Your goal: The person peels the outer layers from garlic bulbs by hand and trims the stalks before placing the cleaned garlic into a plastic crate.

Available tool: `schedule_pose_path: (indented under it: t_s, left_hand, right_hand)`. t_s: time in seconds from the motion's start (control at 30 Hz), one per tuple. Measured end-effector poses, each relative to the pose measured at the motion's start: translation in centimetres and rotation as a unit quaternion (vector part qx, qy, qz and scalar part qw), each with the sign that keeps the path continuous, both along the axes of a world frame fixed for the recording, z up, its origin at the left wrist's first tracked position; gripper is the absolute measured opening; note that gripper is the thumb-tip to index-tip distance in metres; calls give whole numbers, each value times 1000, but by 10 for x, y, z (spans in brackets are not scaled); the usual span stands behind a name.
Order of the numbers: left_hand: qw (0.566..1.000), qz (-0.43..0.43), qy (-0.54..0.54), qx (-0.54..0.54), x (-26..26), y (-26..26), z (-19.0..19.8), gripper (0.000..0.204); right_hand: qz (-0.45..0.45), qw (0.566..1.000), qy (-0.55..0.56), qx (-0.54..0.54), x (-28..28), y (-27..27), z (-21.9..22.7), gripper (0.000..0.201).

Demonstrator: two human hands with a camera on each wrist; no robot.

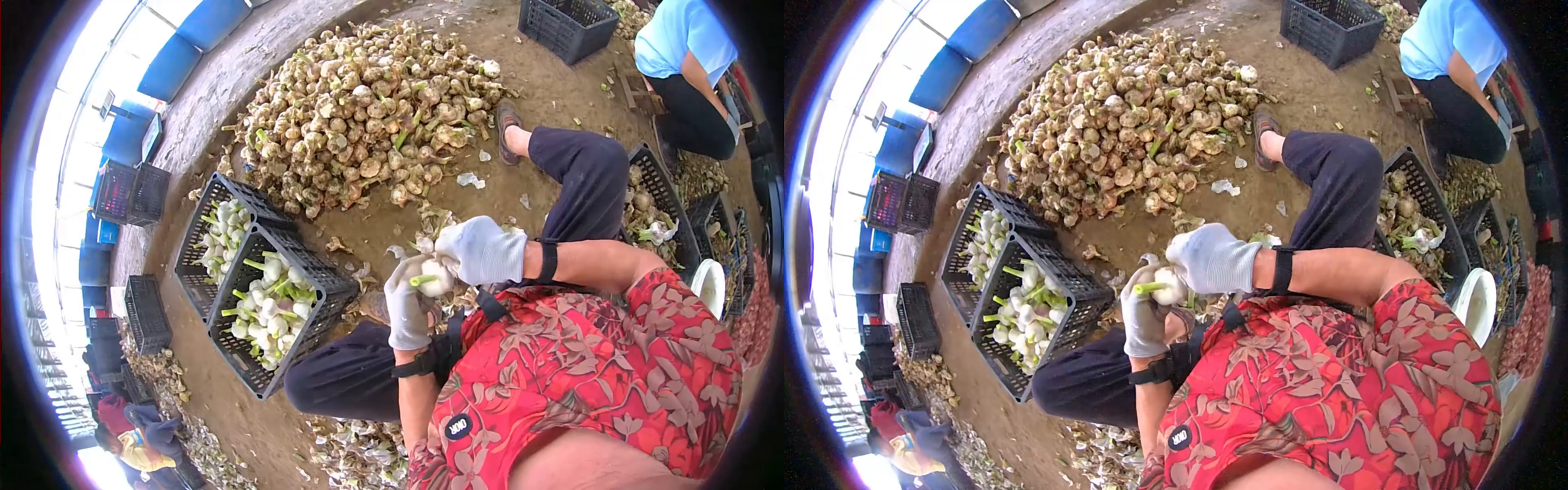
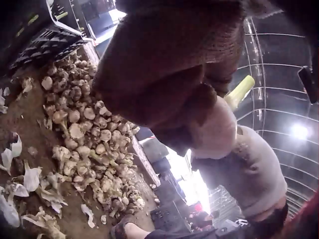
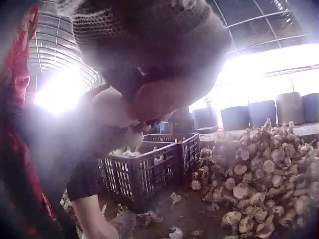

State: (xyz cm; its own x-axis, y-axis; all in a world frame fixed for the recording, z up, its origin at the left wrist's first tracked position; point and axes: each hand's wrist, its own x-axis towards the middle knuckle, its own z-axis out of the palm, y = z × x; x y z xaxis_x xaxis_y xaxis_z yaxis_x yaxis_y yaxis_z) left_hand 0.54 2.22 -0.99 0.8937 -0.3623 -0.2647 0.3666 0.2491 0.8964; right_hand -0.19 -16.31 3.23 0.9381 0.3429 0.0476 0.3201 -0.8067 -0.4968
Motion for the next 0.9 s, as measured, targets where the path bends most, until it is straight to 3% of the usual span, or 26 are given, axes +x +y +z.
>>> schedule_pose_path:
  t_s: [0.07, 0.1, 0.13, 0.2, 0.27, 0.4, 0.43, 0.53, 0.6, 0.63, 0.67, 0.73, 0.77, 0.87, 0.9]
  left_hand:
    - [983, 22, 82, -164, 0, 0, -1, 39]
    - [977, 61, 64, -195, -3, -7, 10, 47]
    - [993, 8, -58, -100, -2, 0, 9, 55]
    - [993, 46, -64, -91, -6, -11, 24, 59]
    - [995, 72, -73, -10, -6, -19, 9, 53]
    - [989, 132, 7, 61, -5, -31, 1, 40]
    - [990, 131, -3, 60, -6, -31, 4, 39]
    - [991, 130, -15, 22, -8, -28, 7, 38]
    - [990, 133, -1, -48, -6, -28, 2, 40]
    - [992, 114, -45, -6, -1, -28, -2, 44]
    - [982, 122, 21, -145, 2, -23, -3, 45]
    - [892, 133, 145, -407, 8, -8, -2, 47]
    - [857, 124, 169, -472, 12, 0, -2, 41]
    - [822, 157, 159, -524, 20, 14, -12, 41]
    - [823, 164, 151, -523, 21, 16, -12, 41]
  right_hand:
    - [-59, 996, -24, 58, 3, -1, -14, 15]
    - [-91, 991, -37, 89, 4, -1, -20, 15]
    - [-125, 984, -48, 120, 4, -1, -25, 15]
    - [-136, 983, -53, 108, 2, 0, -28, 14]
    - [-135, 986, -56, 84, -4, 6, -28, 15]
    - [-104, 986, -86, 97, -7, 14, -35, 16]
    - [-122, 991, -37, 44, 0, 10, -35, 15]
    - [-173, 982, -45, 67, 18, -9, -46, 13]
    - [-145, 985, -27, 85, 18, -14, -43, 13]
    - [-130, 987, -18, 94, 16, -16, -41, 12]
    - [-103, 991, 13, 83, 12, -17, -36, 13]
    - [-43, 994, 72, 66, 1, -19, -27, 14]
    - [-1, 994, 105, -11, -2, -21, -29, 15]
    - [164, 936, 215, -224, -7, -30, -22, 21]
    - [150, 953, 172, -200, -7, -30, -23, 20]
